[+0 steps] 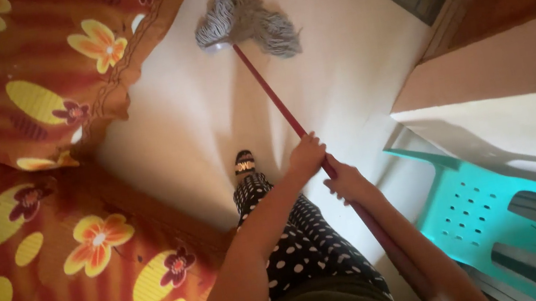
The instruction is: Mopping a tiled floor in a room using a string mop, navigating around a bed and a chair.
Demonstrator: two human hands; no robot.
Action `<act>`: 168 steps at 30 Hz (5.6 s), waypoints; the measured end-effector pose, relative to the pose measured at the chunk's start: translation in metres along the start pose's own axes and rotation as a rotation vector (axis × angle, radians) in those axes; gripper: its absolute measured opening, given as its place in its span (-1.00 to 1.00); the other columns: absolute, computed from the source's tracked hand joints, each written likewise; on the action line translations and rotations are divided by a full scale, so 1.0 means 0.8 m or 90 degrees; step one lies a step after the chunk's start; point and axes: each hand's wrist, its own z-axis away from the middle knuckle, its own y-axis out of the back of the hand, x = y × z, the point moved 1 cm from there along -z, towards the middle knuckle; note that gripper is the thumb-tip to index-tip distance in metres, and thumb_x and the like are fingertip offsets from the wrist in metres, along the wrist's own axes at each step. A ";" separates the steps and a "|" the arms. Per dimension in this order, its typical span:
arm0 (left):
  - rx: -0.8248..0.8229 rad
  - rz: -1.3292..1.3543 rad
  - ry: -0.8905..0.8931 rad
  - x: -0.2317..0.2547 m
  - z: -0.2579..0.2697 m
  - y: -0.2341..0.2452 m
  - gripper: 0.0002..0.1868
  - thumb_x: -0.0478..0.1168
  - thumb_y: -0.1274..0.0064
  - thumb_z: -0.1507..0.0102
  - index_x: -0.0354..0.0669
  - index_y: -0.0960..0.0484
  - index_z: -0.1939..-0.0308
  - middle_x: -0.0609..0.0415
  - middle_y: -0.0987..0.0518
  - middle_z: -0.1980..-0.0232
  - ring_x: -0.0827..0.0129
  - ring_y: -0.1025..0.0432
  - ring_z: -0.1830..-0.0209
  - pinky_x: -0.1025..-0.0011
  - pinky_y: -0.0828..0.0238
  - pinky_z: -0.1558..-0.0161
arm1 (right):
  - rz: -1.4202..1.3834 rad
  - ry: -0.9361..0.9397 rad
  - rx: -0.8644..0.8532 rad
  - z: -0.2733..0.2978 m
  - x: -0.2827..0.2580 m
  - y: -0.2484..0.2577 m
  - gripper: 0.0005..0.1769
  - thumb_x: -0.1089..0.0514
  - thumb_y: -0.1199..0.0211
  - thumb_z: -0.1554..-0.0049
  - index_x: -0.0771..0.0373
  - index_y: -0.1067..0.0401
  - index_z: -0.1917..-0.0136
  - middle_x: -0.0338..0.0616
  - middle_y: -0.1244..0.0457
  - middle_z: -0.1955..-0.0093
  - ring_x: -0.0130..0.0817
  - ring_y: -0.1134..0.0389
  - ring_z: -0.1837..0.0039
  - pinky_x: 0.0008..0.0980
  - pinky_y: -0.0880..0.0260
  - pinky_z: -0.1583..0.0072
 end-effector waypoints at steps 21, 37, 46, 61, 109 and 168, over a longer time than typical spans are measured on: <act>-0.157 -0.031 0.100 -0.161 -0.038 0.117 -0.82 -0.31 0.08 -0.26 -0.09 -0.66 0.18 0.06 -0.58 0.05 0.17 -0.28 -0.36 0.34 -0.25 -0.30 | -0.004 0.076 0.035 -0.029 -0.190 0.003 -0.18 0.15 -0.12 -0.10 0.16 0.07 -0.57 0.33 -0.32 -0.01 0.02 -0.46 0.29 -0.13 -0.51 0.22; -0.246 0.029 0.003 0.071 0.151 0.138 -0.78 -0.17 -0.13 -0.17 -0.13 -0.58 0.14 0.04 -0.53 0.06 0.08 -0.26 -0.36 0.24 -0.20 -0.37 | -0.090 0.018 0.046 0.143 0.027 -0.139 -0.22 0.07 -0.16 -0.05 0.03 -0.07 -0.52 0.16 -0.38 0.19 -0.08 -0.46 0.32 -0.24 -0.53 0.25; -0.214 0.074 -0.042 0.158 0.182 0.192 -0.70 -0.35 -0.17 -0.10 -0.20 -0.56 0.08 -0.10 -0.46 -0.26 -0.10 -0.21 -0.41 0.16 -0.34 -0.25 | -0.199 0.010 0.097 0.242 0.071 -0.149 -0.30 0.19 -0.19 -0.07 0.05 -0.18 -0.47 0.15 -0.36 0.31 -0.17 -0.41 0.45 -0.33 -0.48 0.46; -0.381 0.114 0.055 0.076 0.136 0.209 -0.66 -0.36 -0.08 -0.18 0.00 -0.58 -0.02 0.00 -0.32 -0.38 -0.24 -0.04 -0.48 0.05 -0.45 -0.13 | -0.843 -0.052 -0.109 0.144 0.040 -0.152 -0.23 0.26 -0.09 -0.17 0.18 0.12 -0.57 -0.08 -0.20 0.12 -0.61 -0.07 0.32 -0.81 -0.08 0.43; -0.263 0.166 -0.203 -0.199 -0.097 0.175 -0.67 -0.39 -0.16 -0.05 -0.20 -0.51 0.11 -0.17 -0.46 -0.15 -0.15 -0.20 -0.38 0.07 -0.06 -0.45 | -0.960 -0.022 0.019 -0.033 -0.188 -0.006 -0.32 0.20 -0.11 -0.20 0.17 0.02 -0.54 -0.09 -0.22 0.19 -0.62 -0.05 0.40 -0.72 -0.01 0.50; -0.376 0.115 0.047 -0.487 -0.642 0.165 -0.76 -0.36 -0.03 -0.23 -0.15 -0.48 0.02 -0.03 -0.41 -0.22 -0.01 -0.05 -0.49 0.17 -0.17 -0.38 | -0.669 -0.031 -0.048 -0.440 -0.412 0.459 -0.34 0.14 -0.10 -0.21 0.14 -0.01 -0.53 0.10 -0.30 0.21 -0.37 -0.20 0.44 -0.46 -0.23 0.51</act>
